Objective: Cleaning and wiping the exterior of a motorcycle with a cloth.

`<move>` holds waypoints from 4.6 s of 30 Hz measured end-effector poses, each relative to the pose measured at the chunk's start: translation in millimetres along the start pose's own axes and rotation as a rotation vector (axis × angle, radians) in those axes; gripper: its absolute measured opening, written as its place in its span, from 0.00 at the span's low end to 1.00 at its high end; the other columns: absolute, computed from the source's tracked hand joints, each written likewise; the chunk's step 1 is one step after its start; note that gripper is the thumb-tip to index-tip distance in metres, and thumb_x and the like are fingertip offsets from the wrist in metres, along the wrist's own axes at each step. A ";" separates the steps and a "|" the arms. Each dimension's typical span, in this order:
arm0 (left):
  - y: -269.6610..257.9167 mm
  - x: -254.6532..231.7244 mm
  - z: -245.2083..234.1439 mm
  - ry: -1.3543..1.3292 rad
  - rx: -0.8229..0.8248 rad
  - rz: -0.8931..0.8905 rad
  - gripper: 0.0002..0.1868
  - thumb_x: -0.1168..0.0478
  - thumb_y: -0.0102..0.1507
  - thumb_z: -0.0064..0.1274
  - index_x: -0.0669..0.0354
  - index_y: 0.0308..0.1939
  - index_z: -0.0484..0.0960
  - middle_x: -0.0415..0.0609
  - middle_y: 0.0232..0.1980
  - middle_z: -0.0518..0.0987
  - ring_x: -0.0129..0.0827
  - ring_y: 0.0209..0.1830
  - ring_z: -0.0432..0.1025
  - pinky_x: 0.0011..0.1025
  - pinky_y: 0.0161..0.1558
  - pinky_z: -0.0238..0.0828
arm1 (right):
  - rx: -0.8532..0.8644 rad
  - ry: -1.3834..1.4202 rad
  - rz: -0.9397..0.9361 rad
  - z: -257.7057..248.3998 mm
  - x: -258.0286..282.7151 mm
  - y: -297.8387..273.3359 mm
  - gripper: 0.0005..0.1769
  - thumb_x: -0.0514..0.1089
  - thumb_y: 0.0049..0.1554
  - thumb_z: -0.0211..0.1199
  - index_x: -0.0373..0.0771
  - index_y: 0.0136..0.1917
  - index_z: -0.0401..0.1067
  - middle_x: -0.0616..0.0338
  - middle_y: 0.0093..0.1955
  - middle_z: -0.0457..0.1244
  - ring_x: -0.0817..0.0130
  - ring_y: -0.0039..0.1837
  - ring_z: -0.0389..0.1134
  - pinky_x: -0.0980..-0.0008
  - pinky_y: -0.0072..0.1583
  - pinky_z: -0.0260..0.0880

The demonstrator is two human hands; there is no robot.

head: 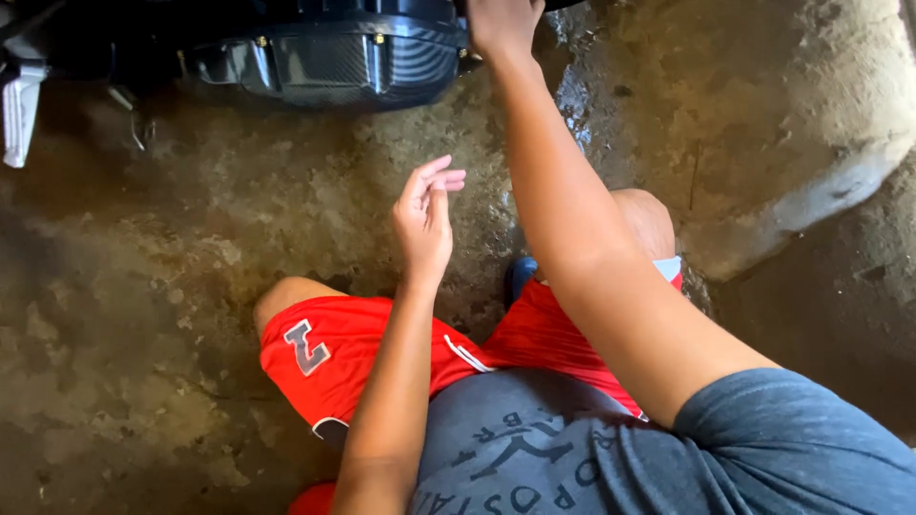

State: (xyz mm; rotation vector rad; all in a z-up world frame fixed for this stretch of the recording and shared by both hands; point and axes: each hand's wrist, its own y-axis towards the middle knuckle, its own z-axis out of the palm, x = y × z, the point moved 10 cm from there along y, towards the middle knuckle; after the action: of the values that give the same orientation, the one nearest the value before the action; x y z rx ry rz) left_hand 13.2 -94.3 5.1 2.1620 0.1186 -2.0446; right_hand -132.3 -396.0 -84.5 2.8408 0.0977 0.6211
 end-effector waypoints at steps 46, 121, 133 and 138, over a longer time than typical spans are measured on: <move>18.7 8.9 -13.1 -0.136 -0.041 0.063 0.14 0.69 0.74 0.40 0.68 0.60 0.77 0.55 0.49 0.85 0.33 0.48 0.79 0.29 0.55 0.74 | -0.290 1.650 0.299 -83.0 2.6 -63.6 0.32 0.63 0.61 0.59 0.31 0.59 0.68 0.52 0.53 0.65 0.60 0.55 0.66 0.60 0.59 0.68; 8.0 -2.3 -8.7 -0.176 -0.020 0.066 0.14 0.70 0.74 0.39 0.68 0.59 0.78 0.54 0.48 0.85 0.31 0.48 0.79 0.29 0.53 0.76 | -0.140 0.606 -0.217 -150.8 99.4 -90.2 0.30 0.57 0.73 0.54 0.32 0.76 0.59 0.40 0.75 0.56 0.53 0.79 0.54 0.56 0.80 0.53; 5.0 -1.5 -8.1 -0.178 -0.024 0.079 0.15 0.70 0.73 0.38 0.68 0.59 0.78 0.54 0.48 0.85 0.31 0.48 0.79 0.28 0.54 0.75 | -0.264 0.843 -0.310 -196.5 138.4 -121.8 0.26 0.54 0.70 0.56 0.31 0.70 0.63 0.41 0.68 0.62 0.53 0.69 0.65 0.57 0.72 0.64; 6.0 7.9 -11.2 -0.200 -0.041 0.061 0.14 0.69 0.74 0.39 0.69 0.59 0.78 0.54 0.48 0.84 0.31 0.48 0.79 0.29 0.54 0.75 | -0.273 0.692 -0.224 -171.3 131.6 -114.7 0.30 0.56 0.69 0.58 0.30 0.71 0.60 0.41 0.66 0.60 0.51 0.69 0.64 0.58 0.72 0.63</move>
State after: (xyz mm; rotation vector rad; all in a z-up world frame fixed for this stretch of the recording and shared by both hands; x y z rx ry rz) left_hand 25.8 -98.7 -1.8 1.9007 0.0679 -2.1885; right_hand -86.4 -233.6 92.5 2.1995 0.4020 1.4045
